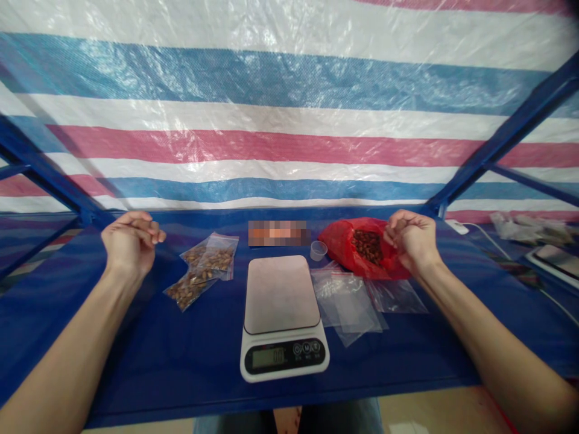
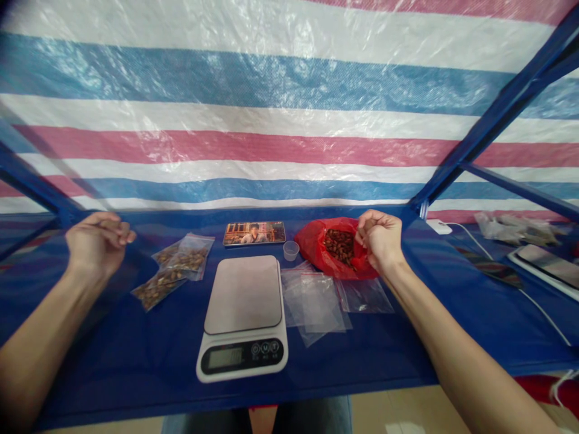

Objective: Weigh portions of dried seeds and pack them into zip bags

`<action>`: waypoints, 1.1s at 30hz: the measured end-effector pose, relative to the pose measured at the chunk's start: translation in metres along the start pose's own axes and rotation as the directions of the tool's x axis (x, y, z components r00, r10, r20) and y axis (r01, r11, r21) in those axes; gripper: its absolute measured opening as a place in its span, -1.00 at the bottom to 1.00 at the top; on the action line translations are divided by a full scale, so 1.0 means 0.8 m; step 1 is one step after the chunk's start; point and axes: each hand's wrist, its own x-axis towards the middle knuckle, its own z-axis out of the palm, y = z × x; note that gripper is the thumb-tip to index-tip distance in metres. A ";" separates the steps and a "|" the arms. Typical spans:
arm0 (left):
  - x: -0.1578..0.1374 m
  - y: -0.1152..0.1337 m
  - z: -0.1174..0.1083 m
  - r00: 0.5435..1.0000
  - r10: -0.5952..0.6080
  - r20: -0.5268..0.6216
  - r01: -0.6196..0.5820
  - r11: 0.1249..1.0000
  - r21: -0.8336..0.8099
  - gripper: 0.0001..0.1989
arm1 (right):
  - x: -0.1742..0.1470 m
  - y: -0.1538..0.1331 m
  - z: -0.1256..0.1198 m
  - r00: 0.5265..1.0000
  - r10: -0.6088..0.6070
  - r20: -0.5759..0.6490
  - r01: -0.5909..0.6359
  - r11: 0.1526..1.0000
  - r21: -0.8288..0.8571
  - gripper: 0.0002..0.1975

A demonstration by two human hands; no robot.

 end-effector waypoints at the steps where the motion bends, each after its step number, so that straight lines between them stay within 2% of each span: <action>1: 0.001 -0.001 0.001 1.000 -0.012 0.023 0.012 1.000 0.003 -0.72 | 0.001 0.001 -0.001 1.000 -0.003 -0.008 0.003 1.000 0.006 -0.89; 4: 0.002 -0.008 0.006 0.993 -0.035 0.109 0.036 0.999 -0.007 -0.64 | 0.002 0.004 -0.003 0.999 -0.042 0.009 0.042 0.999 0.034 -0.88; 7: -0.001 -0.015 0.007 0.985 0.010 0.170 -0.005 1.000 -0.028 -0.58 | 0.003 0.005 -0.003 0.993 -0.075 0.087 0.069 0.995 0.071 -0.81; 13: -0.007 -0.020 0.002 0.991 0.023 0.132 -0.023 1.000 -0.001 -0.71 | 0.001 0.007 0.000 0.977 -0.073 0.201 0.081 0.996 -0.031 -0.68; 17: -0.010 -0.015 0.005 0.989 0.019 0.144 -0.016 1.000 -0.020 -0.74 | 0.000 0.011 0.001 0.984 -0.038 0.171 0.046 0.998 -0.042 -0.68; 23: -0.018 0.001 0.008 0.967 -0.019 0.252 0.041 0.996 -0.081 -0.62 | 0.002 0.014 -0.005 0.989 -0.002 0.147 -0.014 0.994 0.106 -0.62; 28: -0.017 0.004 0.004 0.974 -0.008 0.227 0.030 0.995 -0.093 -0.59 | 0.006 0.013 -0.016 0.983 0.071 0.166 -0.103 0.977 0.187 -0.60; 33: -0.018 0.001 0.003 0.978 -0.057 0.200 0.071 0.995 -0.068 -0.58 | 0.007 0.005 -0.018 0.976 0.132 0.172 -0.169 0.960 0.224 -0.57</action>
